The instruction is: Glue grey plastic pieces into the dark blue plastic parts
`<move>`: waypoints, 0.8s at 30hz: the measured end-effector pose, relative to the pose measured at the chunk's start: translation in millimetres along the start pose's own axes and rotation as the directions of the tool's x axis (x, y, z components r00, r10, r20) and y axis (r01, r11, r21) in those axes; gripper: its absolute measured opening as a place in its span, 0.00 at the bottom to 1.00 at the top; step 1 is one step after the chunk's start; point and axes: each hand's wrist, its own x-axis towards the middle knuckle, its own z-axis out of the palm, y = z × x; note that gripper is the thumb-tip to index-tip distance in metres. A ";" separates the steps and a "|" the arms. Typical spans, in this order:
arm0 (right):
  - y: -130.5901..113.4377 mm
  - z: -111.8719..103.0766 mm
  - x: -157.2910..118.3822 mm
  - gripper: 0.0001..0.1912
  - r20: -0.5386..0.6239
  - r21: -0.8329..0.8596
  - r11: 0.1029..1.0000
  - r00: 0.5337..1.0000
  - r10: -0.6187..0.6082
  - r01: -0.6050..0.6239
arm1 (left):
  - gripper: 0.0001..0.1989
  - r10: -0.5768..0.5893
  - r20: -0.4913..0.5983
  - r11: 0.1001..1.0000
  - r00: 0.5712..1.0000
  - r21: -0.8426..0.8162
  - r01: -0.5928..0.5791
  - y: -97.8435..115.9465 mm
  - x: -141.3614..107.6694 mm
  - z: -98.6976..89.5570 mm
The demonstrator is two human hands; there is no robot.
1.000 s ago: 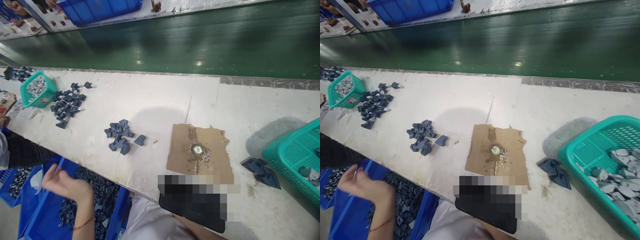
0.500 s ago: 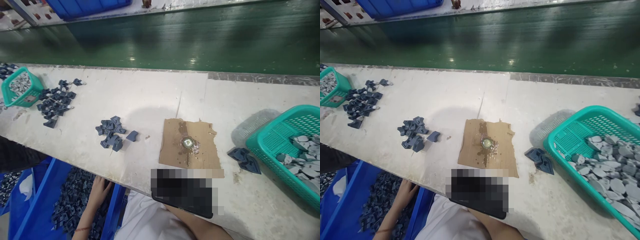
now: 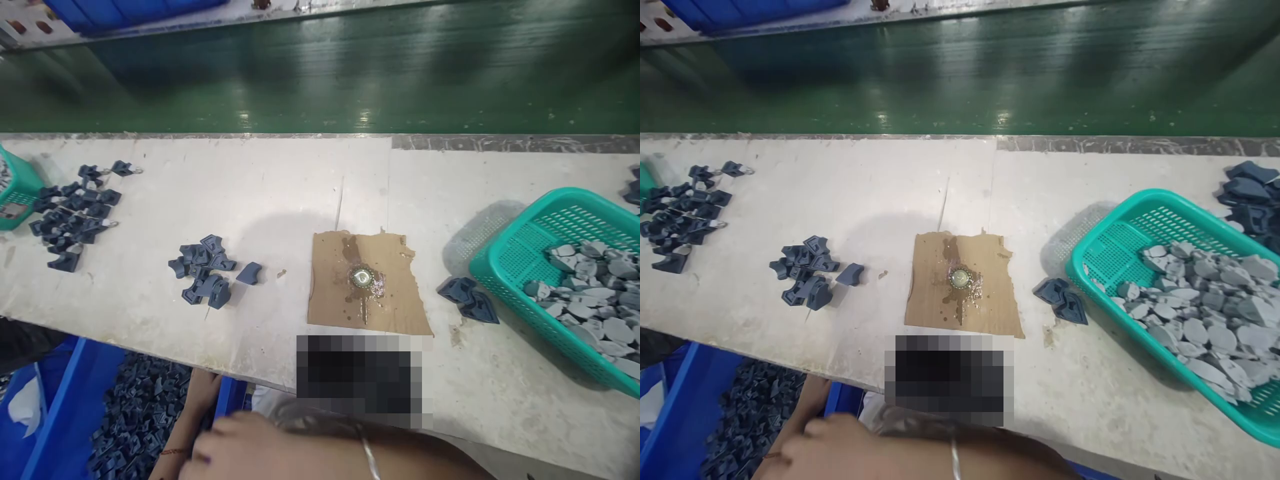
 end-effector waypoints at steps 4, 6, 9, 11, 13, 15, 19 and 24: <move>-5.4 -36.4 -63.3 0.10 -0.208 0.140 0.990 0.978 0.005 0.024 | 0.14 -0.023 0.132 0.999 0.991 0.032 0.019 -3.8 6.5 4.1; -3.4 -65.2 -98.2 0.08 -0.360 0.074 0.986 0.918 0.168 -0.151 | 0.14 -0.019 0.153 0.999 0.988 0.030 0.015 -4.4 7.3 5.4; 1.8 -98.2 -135.4 0.10 -0.612 -0.042 0.932 0.747 0.261 -0.360 | 0.17 -0.005 0.161 1.000 0.987 0.016 0.002 -4.1 7.0 6.6; 4.8 -108.3 -148.2 0.10 -0.530 -0.087 0.894 0.780 0.331 -0.439 | 0.17 -0.008 0.159 1.000 0.987 0.009 0.007 -4.3 7.3 8.0; 6.9 -111.1 -153.9 0.10 -0.471 -0.129 0.889 0.816 0.335 -0.440 | 0.16 -0.019 0.154 1.000 0.988 0.001 0.019 -4.9 8.4 9.8; 8.7 -111.1 -155.2 0.09 -0.492 -0.140 0.896 0.815 0.307 -0.422 | 0.15 -0.028 0.145 0.999 0.989 -0.013 0.031 -5.6 10.0 11.0; 13.0 -116.6 -153.6 0.09 -0.480 -0.116 0.901 0.818 0.317 -0.418 | 0.15 -0.048 0.124 0.997 0.991 -0.048 0.054 -3.7 12.6 7.3; 21.0 -145.3 -155.1 0.08 -0.429 -0.111 0.911 0.846 0.317 -0.398 | 0.16 -0.050 0.068 0.995 0.996 -0.085 0.056 13.1 18.4 -8.4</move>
